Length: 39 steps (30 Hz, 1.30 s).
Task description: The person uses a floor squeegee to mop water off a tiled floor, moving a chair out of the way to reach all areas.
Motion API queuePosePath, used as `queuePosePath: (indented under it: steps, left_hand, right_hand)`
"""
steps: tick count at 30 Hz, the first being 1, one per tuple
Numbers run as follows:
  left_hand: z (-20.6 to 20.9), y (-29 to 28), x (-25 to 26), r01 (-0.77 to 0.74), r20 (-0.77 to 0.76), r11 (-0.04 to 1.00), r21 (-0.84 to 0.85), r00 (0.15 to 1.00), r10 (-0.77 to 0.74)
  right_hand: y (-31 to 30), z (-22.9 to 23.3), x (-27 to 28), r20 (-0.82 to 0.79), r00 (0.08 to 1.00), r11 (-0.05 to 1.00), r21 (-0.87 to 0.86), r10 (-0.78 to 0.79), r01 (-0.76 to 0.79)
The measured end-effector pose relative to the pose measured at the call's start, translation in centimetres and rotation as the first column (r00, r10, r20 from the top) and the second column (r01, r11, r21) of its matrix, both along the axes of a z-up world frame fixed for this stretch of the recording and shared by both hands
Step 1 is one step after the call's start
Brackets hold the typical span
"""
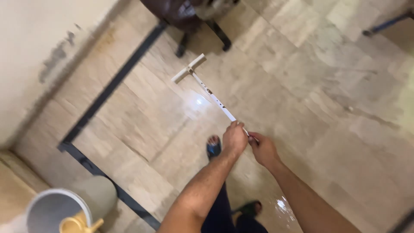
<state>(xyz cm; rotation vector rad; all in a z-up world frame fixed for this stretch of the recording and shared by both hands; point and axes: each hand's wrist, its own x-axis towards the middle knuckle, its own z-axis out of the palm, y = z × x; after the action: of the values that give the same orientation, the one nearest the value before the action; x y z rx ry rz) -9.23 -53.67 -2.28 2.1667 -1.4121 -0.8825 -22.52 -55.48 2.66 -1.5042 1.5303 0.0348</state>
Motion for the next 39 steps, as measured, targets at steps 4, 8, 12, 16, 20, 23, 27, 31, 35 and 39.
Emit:
queuePosePath:
  steps: [4, 8, 12, 16, 20, 23, 27, 31, 35, 39]
  left_hand:
    - [-8.5, -6.1, 7.3, -0.159, -0.003, 0.986, 0.042, 0.987, 0.159]
    - [-6.6, -8.5, 8.7, -0.157, -0.108, 0.974, 0.166, 0.978, 0.176]
    - [-5.7, -7.2, 4.3, 0.154, -0.174, 0.943, 0.295, 0.979, -0.106]
    - [-6.3, -3.1, -5.4, 0.360, -0.245, 0.906, 0.221, 0.920, -0.306]
    - [-2.1, 1.0, -17.8, 0.513, -0.365, 0.845, 0.147, 0.823, -0.436]
    - [0.0, 6.3, -27.1, 0.670, -0.427, 0.711, 0.215, 0.719, -0.548]
    - [-1.0, 16.3, -40.9, 0.787, -0.519, 0.614, 0.057, 0.549, -0.655]
    - [0.6, 23.8, -50.0, 0.888, -0.587, 0.460, 0.016, 0.381, -0.715]
    - [-0.3, 27.8, -53.4, 0.909, -0.590, 0.417, -0.018, 0.327, -0.738]
    - [-1.5, 26.8, -50.3, 0.832, -0.506, 0.555, 0.016, 0.485, -0.713]
  right_hand:
    - [-6.1, -8.7, 6.8, 0.272, 0.962, 0.992, -0.123, 0.016, 0.018]
    - [-8.8, -4.6, 8.3, -0.091, 0.996, 0.999, -0.026, 0.025, -0.027]
    - [-6.6, -4.8, 2.2, -0.261, 0.963, 0.998, 0.025, 0.062, -0.058]
    - [-2.6, -3.1, -9.2, -0.332, 0.943, 0.995, 0.095, 0.038, -0.007]
    - [2.3, 3.7, -20.9, -0.494, 0.869, 0.986, 0.160, 0.035, 0.051]
    - [8.5, 5.4, -30.7, -0.587, 0.806, 0.974, 0.219, 0.079, 0.065]
    - [17.4, 11.3, -40.5, -0.690, 0.719, 0.914, 0.343, 0.088, 0.217]
    - [25.4, 11.7, -50.2, -0.744, 0.661, 0.860, 0.398, 0.098, 0.321]
    - [30.7, 10.0, -55.1, -0.706, 0.708, 0.870, 0.357, 0.012, 0.341]
    - [28.9, 9.4, -51.2, -0.590, 0.804, 0.913, 0.286, -0.070, 0.290]
